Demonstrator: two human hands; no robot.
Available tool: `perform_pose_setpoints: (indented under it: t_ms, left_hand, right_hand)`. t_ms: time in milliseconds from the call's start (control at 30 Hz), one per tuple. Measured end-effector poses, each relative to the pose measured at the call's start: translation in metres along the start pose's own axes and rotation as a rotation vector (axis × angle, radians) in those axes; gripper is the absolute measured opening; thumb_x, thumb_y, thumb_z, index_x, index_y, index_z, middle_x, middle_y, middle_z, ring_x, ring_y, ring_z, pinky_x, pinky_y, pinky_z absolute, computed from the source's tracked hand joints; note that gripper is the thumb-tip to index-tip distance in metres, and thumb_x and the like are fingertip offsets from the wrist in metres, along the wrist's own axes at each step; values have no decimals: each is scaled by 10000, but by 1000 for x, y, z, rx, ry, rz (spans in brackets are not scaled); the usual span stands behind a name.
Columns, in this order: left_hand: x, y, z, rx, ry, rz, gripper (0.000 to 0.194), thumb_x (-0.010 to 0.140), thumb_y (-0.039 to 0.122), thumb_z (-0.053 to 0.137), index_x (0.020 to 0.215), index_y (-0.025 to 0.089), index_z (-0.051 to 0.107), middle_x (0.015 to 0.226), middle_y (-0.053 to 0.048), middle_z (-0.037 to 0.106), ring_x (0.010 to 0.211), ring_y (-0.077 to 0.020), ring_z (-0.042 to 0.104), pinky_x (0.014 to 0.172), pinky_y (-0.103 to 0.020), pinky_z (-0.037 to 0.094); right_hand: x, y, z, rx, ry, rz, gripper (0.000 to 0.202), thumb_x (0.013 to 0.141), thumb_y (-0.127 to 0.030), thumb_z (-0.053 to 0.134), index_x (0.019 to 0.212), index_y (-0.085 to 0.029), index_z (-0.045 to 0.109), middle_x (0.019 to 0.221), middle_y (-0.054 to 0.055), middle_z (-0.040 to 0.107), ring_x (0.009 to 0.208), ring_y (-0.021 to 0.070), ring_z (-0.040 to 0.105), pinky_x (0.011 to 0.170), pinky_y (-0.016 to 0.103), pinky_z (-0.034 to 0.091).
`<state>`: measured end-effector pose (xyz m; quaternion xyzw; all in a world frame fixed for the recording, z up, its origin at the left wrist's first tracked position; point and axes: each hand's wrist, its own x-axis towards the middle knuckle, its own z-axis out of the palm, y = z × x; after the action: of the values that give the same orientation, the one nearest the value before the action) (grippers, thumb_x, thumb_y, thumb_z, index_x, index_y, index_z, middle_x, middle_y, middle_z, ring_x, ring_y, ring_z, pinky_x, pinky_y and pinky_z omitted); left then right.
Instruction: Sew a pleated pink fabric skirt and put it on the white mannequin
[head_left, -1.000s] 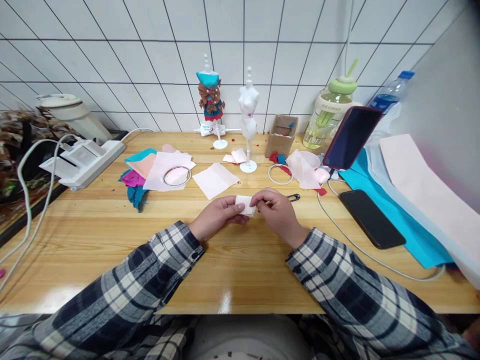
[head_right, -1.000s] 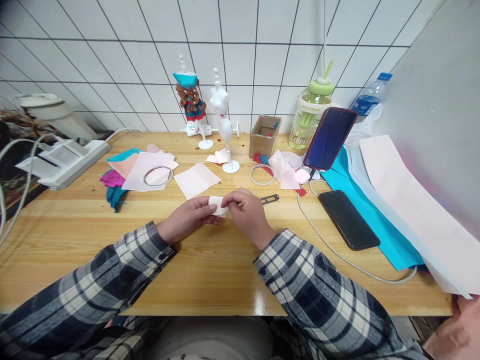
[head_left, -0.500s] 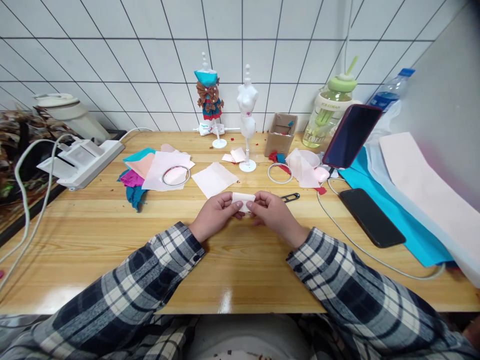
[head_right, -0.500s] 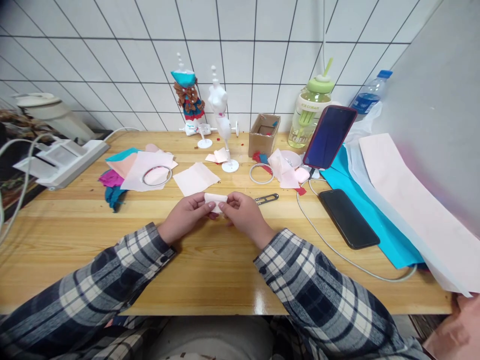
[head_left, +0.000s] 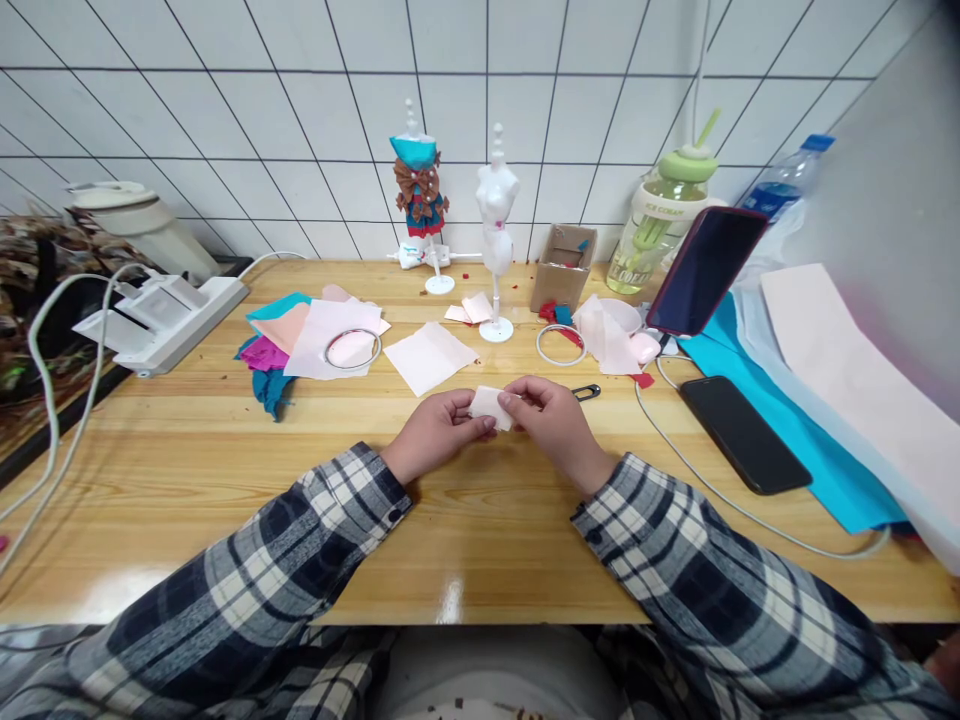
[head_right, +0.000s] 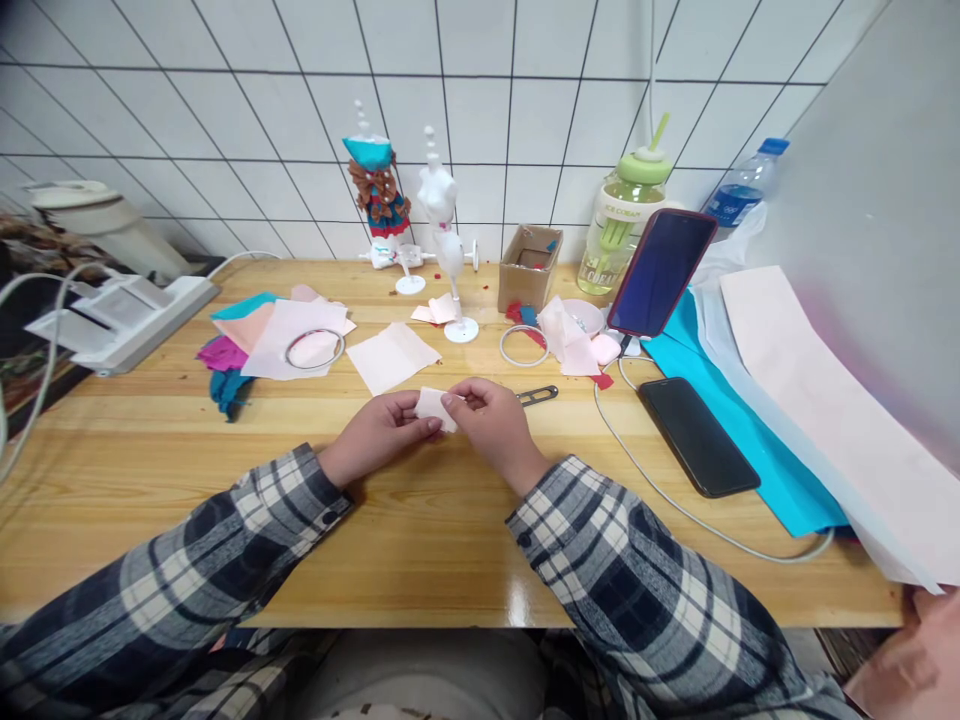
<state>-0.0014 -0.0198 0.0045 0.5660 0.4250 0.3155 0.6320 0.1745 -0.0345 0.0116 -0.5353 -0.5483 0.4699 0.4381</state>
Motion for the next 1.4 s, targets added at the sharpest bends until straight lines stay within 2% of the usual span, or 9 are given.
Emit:
perform_pose_setpoints:
  t_ms: [133, 333, 500, 667, 767, 867, 933, 1067, 1400]
  left_hand:
    - [0, 2, 0, 60, -29, -15, 370, 692, 423, 778, 908, 140, 678, 778, -43, 715, 758, -206, 674, 788, -377, 540]
    - [-1, 6, -4, -9, -30, 111, 518, 705, 373, 787, 1143, 145, 630, 1103, -124, 697, 1026, -254, 645, 913, -395, 492]
    - [-2, 6, -2, 50, 12, 46, 395, 696, 435, 778, 926, 128, 681, 948, -92, 727, 865, -231, 664, 814, -363, 507]
    - [-1, 4, 0, 207, 101, 118, 345, 717, 466, 744, 819, 138, 713, 918, -68, 715, 880, -226, 645, 818, -333, 494]
    - [-2, 4, -1, 162, 59, 66, 386, 724, 496, 732, 870, 139, 722, 887, -63, 732, 824, -225, 652, 777, -333, 500]
    - [-3, 4, -2, 129, 84, 79, 423, 748, 508, 714, 948, 137, 735, 923, -67, 749, 874, -242, 660, 832, -348, 489]
    - [-3, 5, -3, 125, 112, 96, 435, 760, 511, 706, 986, 140, 739, 968, -68, 753, 932, -252, 659, 882, -355, 475]
    - [-2, 5, -3, 91, 110, 94, 446, 764, 488, 717, 1047, 144, 727, 1059, -79, 741, 989, -254, 653, 928, -361, 460]
    - [-1, 2, -2, -67, 154, 62, 366, 713, 411, 775, 939, 135, 690, 900, -58, 731, 802, -176, 642, 791, -305, 475]
  right_hand:
    - [1, 1, -3, 0, 41, -2, 225, 758, -401, 652, 762, -176, 647, 647, 2, 601, 583, 139, 542, 565, 276, 470]
    - [1, 3, -4, -39, -8, -9, 218, 774, -407, 642, 768, -189, 636, 612, -9, 588, 533, 131, 527, 513, 261, 432]
    - [0, 3, -2, -119, -3, -57, 201, 800, -397, 618, 782, -197, 625, 607, -12, 585, 559, 136, 537, 521, 252, 416]
    - [-2, 1, -1, -173, 41, -89, 185, 805, -378, 612, 770, -198, 624, 633, -2, 586, 590, 143, 543, 538, 261, 436]
    - [-2, 0, -1, -69, 22, -63, 230, 790, -409, 631, 886, -200, 641, 741, 14, 615, 646, 150, 568, 534, 254, 474]
    - [-2, 1, -1, 120, -95, 54, 359, 791, -476, 616, 1041, -218, 622, 848, 25, 617, 729, 167, 598, 494, 239, 504]
    - [-1, 2, 0, 146, -154, 99, 317, 788, -488, 612, 940, -210, 636, 765, 15, 592, 700, 164, 583, 466, 229, 502]
    - [0, 4, 1, 110, -109, 76, 234, 737, -423, 669, 757, -200, 599, 636, -14, 546, 586, 133, 528, 456, 232, 504]
    - [1, 6, 1, 242, -138, 98, 291, 688, -350, 703, 917, -205, 594, 689, -40, 544, 568, 113, 538, 464, 238, 528]
